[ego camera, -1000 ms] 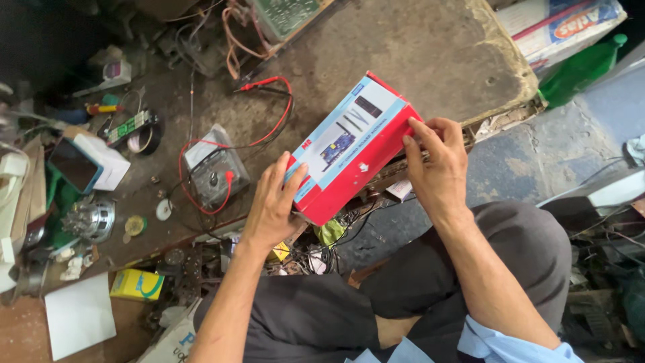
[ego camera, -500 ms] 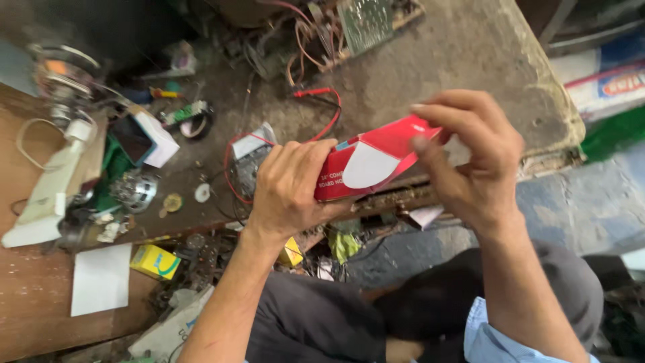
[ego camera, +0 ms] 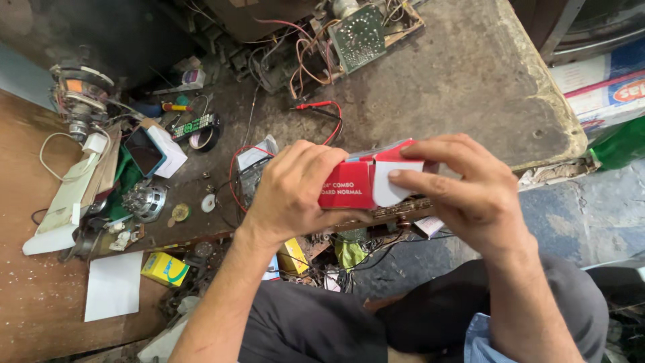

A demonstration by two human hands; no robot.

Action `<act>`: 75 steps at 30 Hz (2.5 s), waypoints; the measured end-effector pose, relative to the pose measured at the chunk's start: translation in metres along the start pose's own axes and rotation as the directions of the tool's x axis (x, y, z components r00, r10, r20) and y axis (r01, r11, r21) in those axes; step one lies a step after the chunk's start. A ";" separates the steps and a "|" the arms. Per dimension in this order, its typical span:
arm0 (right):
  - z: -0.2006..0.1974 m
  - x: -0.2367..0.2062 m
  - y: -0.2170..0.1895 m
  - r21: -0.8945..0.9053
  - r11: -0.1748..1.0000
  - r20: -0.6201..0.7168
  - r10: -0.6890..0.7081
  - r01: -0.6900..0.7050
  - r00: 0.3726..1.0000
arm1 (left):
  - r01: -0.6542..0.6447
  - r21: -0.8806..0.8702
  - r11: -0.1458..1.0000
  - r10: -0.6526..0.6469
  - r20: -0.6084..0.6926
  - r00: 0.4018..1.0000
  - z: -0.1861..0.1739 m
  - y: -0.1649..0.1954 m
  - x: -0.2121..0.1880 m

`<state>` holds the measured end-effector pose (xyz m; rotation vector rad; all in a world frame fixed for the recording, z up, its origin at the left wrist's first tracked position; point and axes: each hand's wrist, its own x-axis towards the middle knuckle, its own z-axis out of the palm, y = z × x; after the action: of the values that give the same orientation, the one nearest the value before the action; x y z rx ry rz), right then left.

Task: The person tests a blue circuit board with a multimeter and a screwdriver, then wraps the board in red bubble wrap and places it into a red cardboard box. The person wipes the box with a cloth and uses a screwdriver to scrape the box's surface.

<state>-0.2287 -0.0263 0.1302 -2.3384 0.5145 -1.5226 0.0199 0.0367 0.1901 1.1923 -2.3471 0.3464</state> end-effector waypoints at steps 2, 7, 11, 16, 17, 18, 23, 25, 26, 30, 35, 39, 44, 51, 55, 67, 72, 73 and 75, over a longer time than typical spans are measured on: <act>0.000 -0.002 0.004 0.003 1.000 -0.040 -0.012 0.012 0.999 | -0.002 -0.018 1.000 0.002 0.006 1.000 -0.001 -0.002 0.002; 0.020 0.000 -0.005 -0.067 0.995 -0.111 -0.074 0.067 0.991 | 0.067 -0.045 0.997 -0.065 0.028 0.997 -0.003 -0.003 0.001; 0.047 -0.009 -0.029 -0.196 0.980 -0.133 -0.044 0.018 0.990 | 0.076 -0.044 0.996 -0.076 0.012 0.997 -0.005 -0.011 -0.005; 0.084 -0.041 -0.047 -0.096 0.995 -0.126 -0.049 0.037 0.991 | 0.068 -0.053 0.996 -0.064 0.074 0.995 -0.010 -0.024 -0.044; 0.093 -0.047 -0.046 -0.054 0.996 -0.107 -0.078 0.072 0.991 | 0.103 -0.057 0.993 -0.099 0.078 0.992 -0.009 -0.024 -0.058; 0.101 -0.051 -0.046 -0.008 0.994 -0.088 -0.108 0.107 0.990 | 0.141 -0.060 0.988 -0.136 0.082 0.987 -0.005 -0.022 -0.073; 0.122 -0.063 -0.016 0.073 0.992 -0.034 0.101 -0.098 0.994 | 0.301 -0.088 0.950 -0.301 0.011 0.953 0.033 -0.011 -0.152; 0.117 -0.065 0.009 -0.111 0.959 0.016 0.264 -0.261 0.964 | 0.338 -0.112 0.935 -0.340 -0.005 0.940 0.054 -0.009 -0.178; 0.114 -0.067 0.020 -0.213 0.926 0.042 0.329 -0.313 0.943 | 0.345 -0.117 0.931 -0.349 -0.014 0.937 0.063 -0.009 -0.188; 0.105 -0.077 0.052 -0.254 0.866 0.238 0.487 -0.430 0.841 | 0.353 -0.161 0.922 -0.367 -0.068 0.928 0.099 -0.012 -0.213; 0.106 -0.082 0.060 -0.216 0.884 0.240 0.460 -0.415 0.855 | 0.441 -0.129 0.888 -0.458 -0.171 0.873 0.126 -0.008 -0.216; 0.106 -0.083 0.059 -0.217 0.860 0.226 0.504 -0.462 0.834 | 0.598 -0.340 0.725 -0.678 -0.204 0.706 0.134 0.002 -0.213; 0.106 -0.082 0.057 -0.251 0.848 0.204 0.518 -0.467 0.830 | 0.651 -0.476 0.591 -0.715 0.065 0.696 0.130 0.013 -0.215; 0.092 -0.084 0.050 -0.157 0.771 0.160 0.636 -0.617 0.755 | 0.616 -0.580 0.534 -0.682 0.136 0.719 0.124 0.011 -0.215; 0.077 -0.100 0.056 -0.173 0.859 0.121 0.504 -0.482 0.855 | 0.624 -0.606 0.494 -0.683 0.174 0.710 0.119 0.009 -0.216; 0.076 -0.104 0.064 -0.143 0.833 0.131 0.551 -0.534 0.824 | 0.668 -0.537 0.515 -0.758 0.078 0.648 0.118 0.012 -0.212; 0.082 -0.100 0.060 -0.217 0.843 0.106 0.523 -0.493 0.846 | 0.680 -0.494 0.541 -0.770 0.034 0.637 0.114 0.007 -0.209; 0.082 -0.099 0.059 -0.222 0.850 0.101 0.508 -0.478 0.856 | 0.654 -0.544 0.526 -0.769 0.026 0.639 0.112 0.006 -0.209; 0.081 -0.097 0.057 -0.183 0.849 0.099 0.517 -0.495 0.850 | 0.591 -0.637 0.495 -0.761 0.010 0.649 0.108 0.006 -0.210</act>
<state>-0.1975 -0.0284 -0.0050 -2.1483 1.1400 -1.0856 0.0882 0.1384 -0.0119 1.4938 -1.3638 -0.4641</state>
